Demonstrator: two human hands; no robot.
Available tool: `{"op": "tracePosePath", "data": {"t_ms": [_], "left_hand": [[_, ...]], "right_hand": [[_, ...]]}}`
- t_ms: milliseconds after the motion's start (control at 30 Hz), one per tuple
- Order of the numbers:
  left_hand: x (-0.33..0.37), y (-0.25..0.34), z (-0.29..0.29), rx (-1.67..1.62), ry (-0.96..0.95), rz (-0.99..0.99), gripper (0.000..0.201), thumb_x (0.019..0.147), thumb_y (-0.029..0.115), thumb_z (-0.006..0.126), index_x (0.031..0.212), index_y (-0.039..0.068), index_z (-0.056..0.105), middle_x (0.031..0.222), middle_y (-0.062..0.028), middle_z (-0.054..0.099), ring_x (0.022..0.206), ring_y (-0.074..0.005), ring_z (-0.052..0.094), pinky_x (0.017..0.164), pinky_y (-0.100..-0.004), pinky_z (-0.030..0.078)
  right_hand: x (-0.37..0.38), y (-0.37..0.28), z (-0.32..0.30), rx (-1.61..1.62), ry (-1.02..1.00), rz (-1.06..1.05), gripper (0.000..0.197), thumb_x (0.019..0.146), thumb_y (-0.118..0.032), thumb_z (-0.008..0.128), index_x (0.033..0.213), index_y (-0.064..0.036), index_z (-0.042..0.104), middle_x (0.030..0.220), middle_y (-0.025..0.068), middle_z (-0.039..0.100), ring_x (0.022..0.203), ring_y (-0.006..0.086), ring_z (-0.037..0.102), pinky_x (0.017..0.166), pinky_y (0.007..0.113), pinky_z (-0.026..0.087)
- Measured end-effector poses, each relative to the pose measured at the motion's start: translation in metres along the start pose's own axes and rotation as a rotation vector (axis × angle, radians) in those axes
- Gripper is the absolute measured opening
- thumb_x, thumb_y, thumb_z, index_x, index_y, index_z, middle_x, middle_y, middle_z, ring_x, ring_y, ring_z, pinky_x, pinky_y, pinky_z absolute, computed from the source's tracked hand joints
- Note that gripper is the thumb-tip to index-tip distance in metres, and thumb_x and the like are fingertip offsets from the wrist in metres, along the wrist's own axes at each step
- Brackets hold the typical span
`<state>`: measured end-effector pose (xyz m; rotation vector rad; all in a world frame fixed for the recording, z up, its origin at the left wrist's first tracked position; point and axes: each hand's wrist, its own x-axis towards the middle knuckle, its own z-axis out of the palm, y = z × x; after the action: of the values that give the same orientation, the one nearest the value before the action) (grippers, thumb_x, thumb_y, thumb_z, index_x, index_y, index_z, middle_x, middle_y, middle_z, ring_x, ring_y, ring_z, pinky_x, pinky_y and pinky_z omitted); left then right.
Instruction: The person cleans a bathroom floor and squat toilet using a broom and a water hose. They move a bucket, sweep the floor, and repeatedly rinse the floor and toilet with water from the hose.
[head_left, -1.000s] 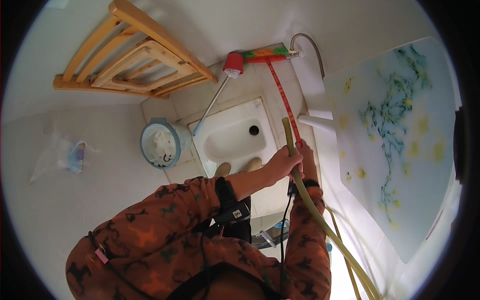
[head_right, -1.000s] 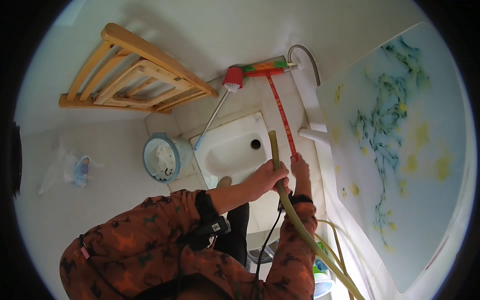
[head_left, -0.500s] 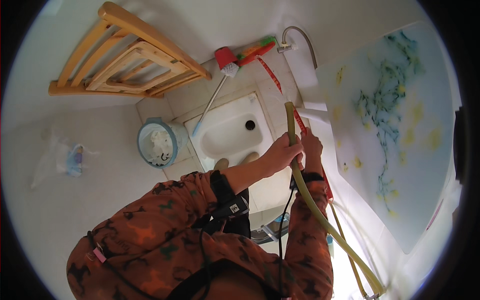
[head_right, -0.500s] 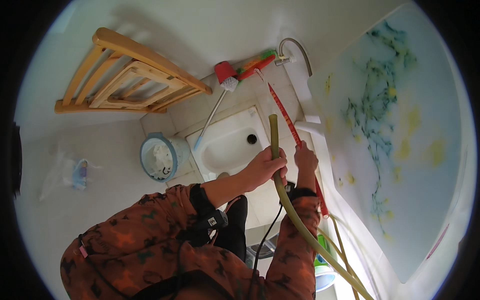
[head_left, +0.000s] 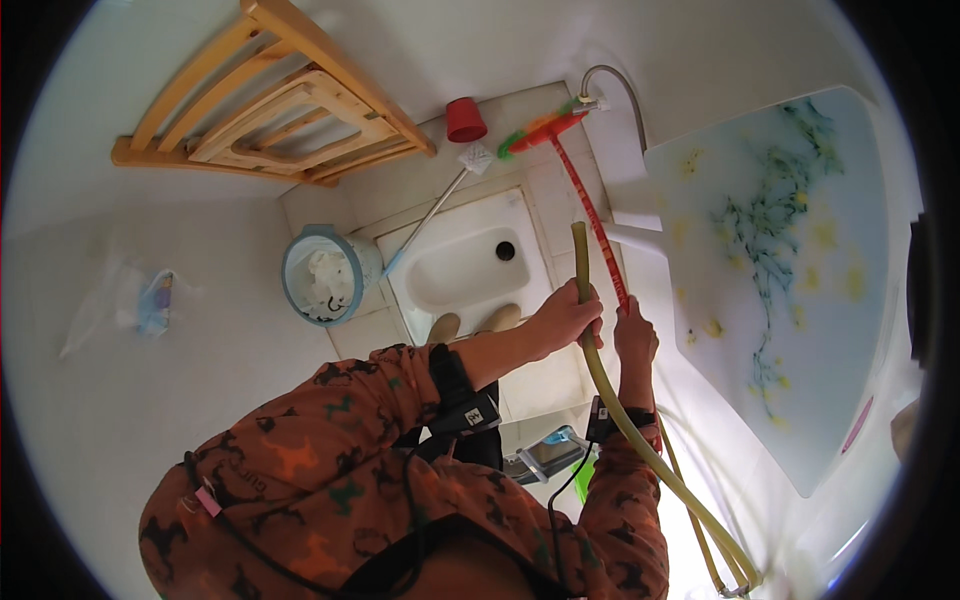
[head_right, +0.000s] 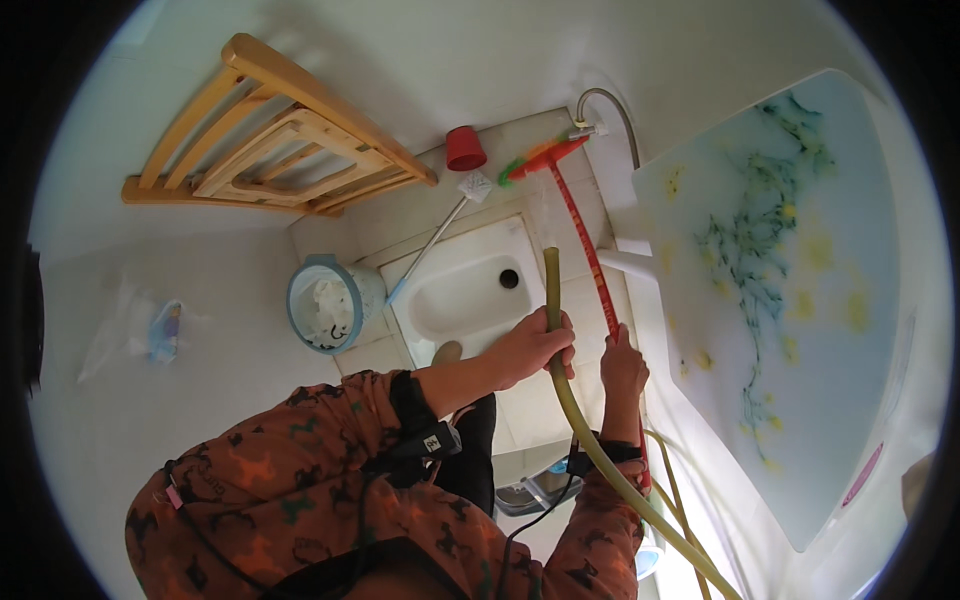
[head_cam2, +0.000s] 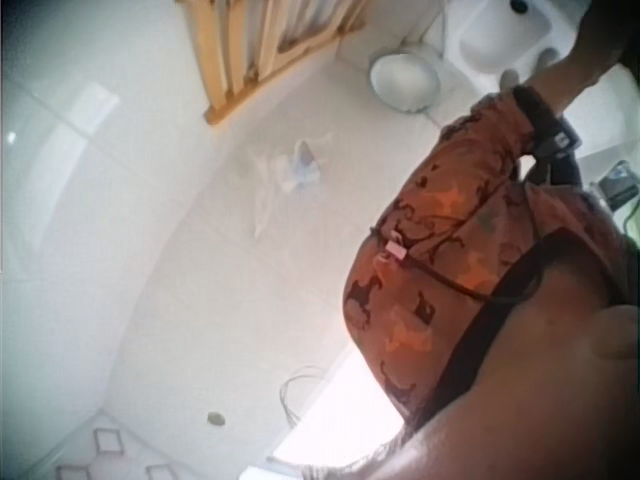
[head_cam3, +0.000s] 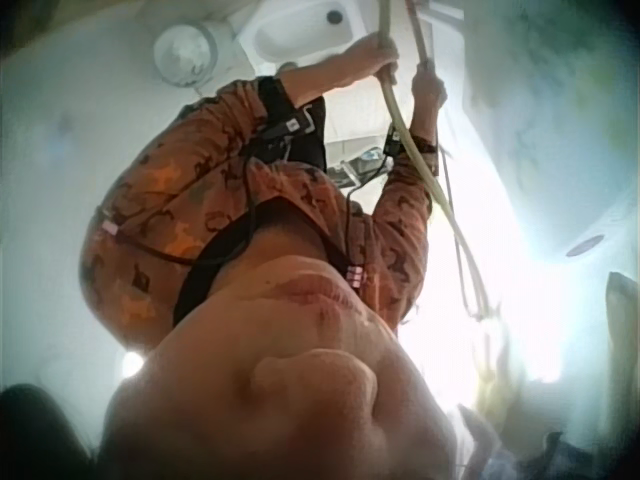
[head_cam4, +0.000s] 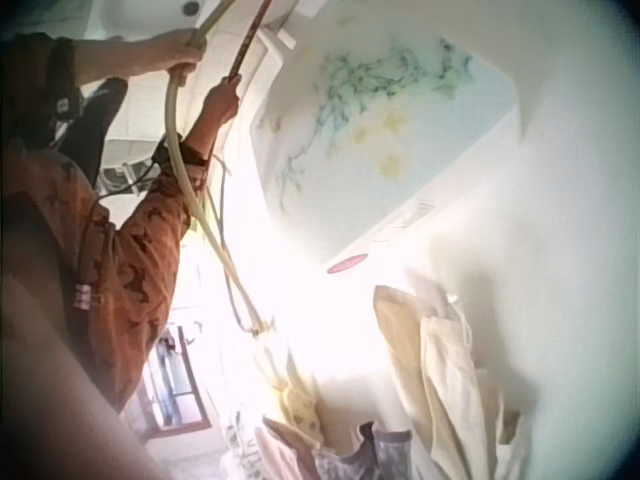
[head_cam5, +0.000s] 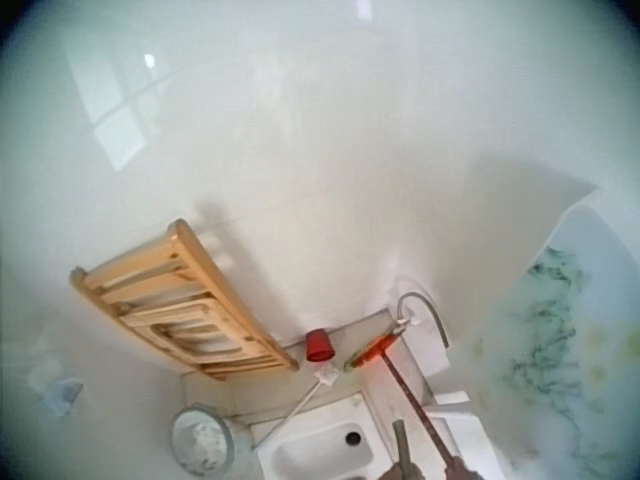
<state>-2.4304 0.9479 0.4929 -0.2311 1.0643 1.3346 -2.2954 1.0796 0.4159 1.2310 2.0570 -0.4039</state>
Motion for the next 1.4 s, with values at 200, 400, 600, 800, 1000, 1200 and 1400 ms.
{"op": "tracePosePath", "data": {"t_ms": [200, 400, 600, 800, 1000, 1200, 1400], "left_hand": [[0.010, -0.017, -0.013, 0.023, 0.014, -0.020, 0.011, 0.080, 0.012, 0.044, 0.085, 0.007, 0.036, 0.065, -0.0043, 0.050, 0.057, -0.0175, 0.057, 0.051, -0.0254, 0.042], [0.027, -0.018, -0.015, -0.009, 0.022, -0.022, 0.009, 0.080, 0.012, 0.044, 0.083, 0.008, 0.037, 0.064, -0.0040, 0.051, 0.057, -0.0175, 0.057, 0.050, -0.0246, 0.041], [0.037, -0.010, -0.004, -0.006, -0.043, 0.035, 0.007, 0.079, 0.011, 0.043, 0.080, 0.008, 0.037, 0.062, -0.0031, 0.050, 0.056, -0.0170, 0.057, 0.048, -0.0232, 0.038], [0.020, -0.014, 0.007, 0.056, 0.028, 0.001, 0.008, 0.077, 0.010, 0.044, 0.080, 0.008, 0.037, 0.062, -0.0038, 0.049, 0.053, -0.0173, 0.056, 0.048, -0.0257, 0.041], [0.012, -0.027, 0.003, 0.155, 0.056, -0.061, 0.007, 0.077, 0.012, 0.043, 0.078, 0.007, 0.039, 0.062, -0.0046, 0.050, 0.052, -0.0184, 0.056, 0.047, -0.0282, 0.044], [-0.020, -0.051, 0.001, 0.253, 0.015, -0.179, 0.013, 0.078, 0.015, 0.043, 0.079, 0.002, 0.041, 0.061, -0.0055, 0.051, 0.051, -0.0213, 0.058, 0.040, -0.0282, 0.043], [-0.075, -0.053, -0.003, 0.299, 0.072, -0.214, 0.016, 0.078, 0.011, 0.041, 0.074, -0.005, 0.042, 0.061, -0.0105, 0.052, 0.049, -0.0240, 0.058, 0.038, -0.0310, 0.046]], "right_hand": [[0.002, -0.023, 0.033, 0.129, -0.064, 0.002, 0.036, 0.084, -0.037, 0.035, 0.118, -0.0261, 0.036, 0.085, 0.0179, 0.059, 0.083, 0.0355, 0.056, 0.073, 0.045, 0.042], [0.094, -0.045, 0.053, 0.171, -0.107, -0.153, 0.036, 0.084, -0.037, 0.035, 0.115, -0.0219, 0.039, 0.089, 0.0192, 0.058, 0.085, 0.0369, 0.054, 0.075, 0.045, 0.041], [0.107, 0.008, 0.124, 0.481, -0.222, -0.143, 0.038, 0.082, -0.040, 0.034, 0.108, -0.0155, 0.047, 0.094, 0.0191, 0.056, 0.089, 0.0380, 0.052, 0.077, 0.044, 0.041], [-0.012, 0.081, 0.145, 0.565, -0.326, 0.049, 0.037, 0.082, -0.036, 0.035, 0.099, -0.0071, 0.050, 0.085, 0.0219, 0.057, 0.083, 0.0402, 0.052, 0.073, 0.045, 0.041], [-0.027, 0.040, 0.114, 0.528, -0.225, -0.014, 0.032, 0.084, -0.031, 0.036, 0.095, -0.0049, 0.049, 0.084, 0.0218, 0.057, 0.081, 0.0400, 0.053, 0.068, 0.046, 0.042], [-0.106, -0.009, 0.193, 0.449, -0.441, 0.091, 0.048, 0.083, -0.040, 0.033, 0.099, 0.0024, 0.048, 0.082, 0.0220, 0.056, 0.073, 0.0328, 0.058, 0.064, 0.039, 0.047], [-0.246, 0.022, 0.186, 0.476, -0.418, -0.186, 0.046, 0.085, -0.039, 0.032, 0.086, 0.0043, 0.046, 0.065, 0.0224, 0.056, 0.048, 0.0308, 0.057, 0.046, 0.039, 0.047]]}}
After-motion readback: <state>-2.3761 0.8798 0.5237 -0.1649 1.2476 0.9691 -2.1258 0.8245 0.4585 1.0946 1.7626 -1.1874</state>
